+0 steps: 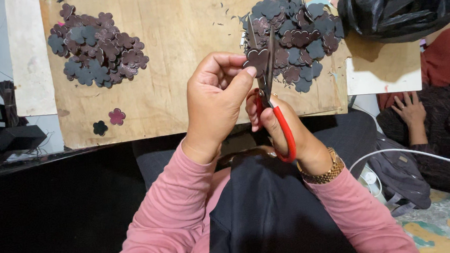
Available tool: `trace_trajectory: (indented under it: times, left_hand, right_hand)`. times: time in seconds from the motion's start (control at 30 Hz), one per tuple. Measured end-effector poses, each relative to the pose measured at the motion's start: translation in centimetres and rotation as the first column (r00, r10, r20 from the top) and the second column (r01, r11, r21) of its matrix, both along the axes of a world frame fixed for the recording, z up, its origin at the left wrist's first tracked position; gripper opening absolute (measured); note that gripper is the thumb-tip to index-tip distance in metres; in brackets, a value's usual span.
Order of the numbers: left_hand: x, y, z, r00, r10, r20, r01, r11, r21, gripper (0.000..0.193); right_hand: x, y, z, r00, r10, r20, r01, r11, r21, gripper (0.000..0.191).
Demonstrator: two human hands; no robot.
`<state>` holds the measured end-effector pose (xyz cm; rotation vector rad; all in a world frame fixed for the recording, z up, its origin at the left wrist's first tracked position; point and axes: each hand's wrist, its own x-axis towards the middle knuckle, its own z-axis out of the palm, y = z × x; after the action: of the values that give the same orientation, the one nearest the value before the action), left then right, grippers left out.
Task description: The person sits at a workbench holding red-handled scissors and trims excess material from the edges of small flower-shaped fabric pieces one at a time, placing each finished piece onto a growing pile on the table and occasionally reaching for the next untrimmed piece.
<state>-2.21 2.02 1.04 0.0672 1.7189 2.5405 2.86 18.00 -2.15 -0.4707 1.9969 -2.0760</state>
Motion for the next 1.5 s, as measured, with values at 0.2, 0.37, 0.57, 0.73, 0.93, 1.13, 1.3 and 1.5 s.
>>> trace_trajectory:
  times: [0.2, 0.37, 0.57, 0.73, 0.93, 1.13, 1.3, 1.5]
  left_hand:
    - [0.0, -0.3, 0.3, 1.000, 0.002, 0.017, -0.002, 1.000, -0.018, 0.015]
    - [-0.2, -0.4, 0.6, 0.999, 0.008, 0.032, -0.007, 0.999, -0.034, 0.015]
    - [-0.3, -0.9, 0.8, 0.999, -0.008, 0.032, 0.010, 0.999, -0.047, 0.014]
    - [-0.2, -0.7, 1.0, 1.000, -0.014, 0.020, 0.015, 1.000, -0.028, 0.015]
    - [0.0, -0.2, 0.8, 0.993, -0.085, 0.077, 0.092, 0.992, -0.085, 0.008]
    - [0.0, -0.1, 0.4, 0.998, -0.053, 0.036, 0.055, 0.996, -0.067, 0.010]
    - [-0.6, -1.0, 0.7, 0.998, -0.037, 0.052, 0.044, 0.990, -0.134, 0.008]
    - [-0.3, -1.7, 1.0, 0.989, -0.091, 0.115, 0.115, 0.968, -0.222, 0.009]
  right_hand:
    - [-0.1, 0.3, 0.3, 0.998, 0.006, 0.063, -0.007, 1.000, 0.015, 0.067]
    - [-0.2, 0.5, 0.5, 0.999, 0.012, 0.042, -0.014, 0.999, 0.050, 0.065]
    - [-0.2, 0.8, 0.1, 0.998, 0.005, 0.069, -0.012, 0.993, 0.116, 0.061]
    - [0.0, 0.8, -0.3, 0.996, -0.014, 0.091, 0.011, 0.999, 0.032, 0.061]
    - [0.0, 0.5, -0.6, 0.993, -0.031, 0.117, 0.034, 0.999, -0.029, 0.062]
    - [0.2, 1.1, -0.5, 0.989, 0.062, 0.134, -0.048, 0.993, -0.106, 0.060]
    - [-0.1, 1.5, -0.1, 0.986, 0.119, 0.115, -0.115, 0.993, -0.039, 0.062]
    - [0.0, 2.2, 0.0, 0.987, 0.129, 0.095, -0.134, 0.990, 0.046, 0.061]
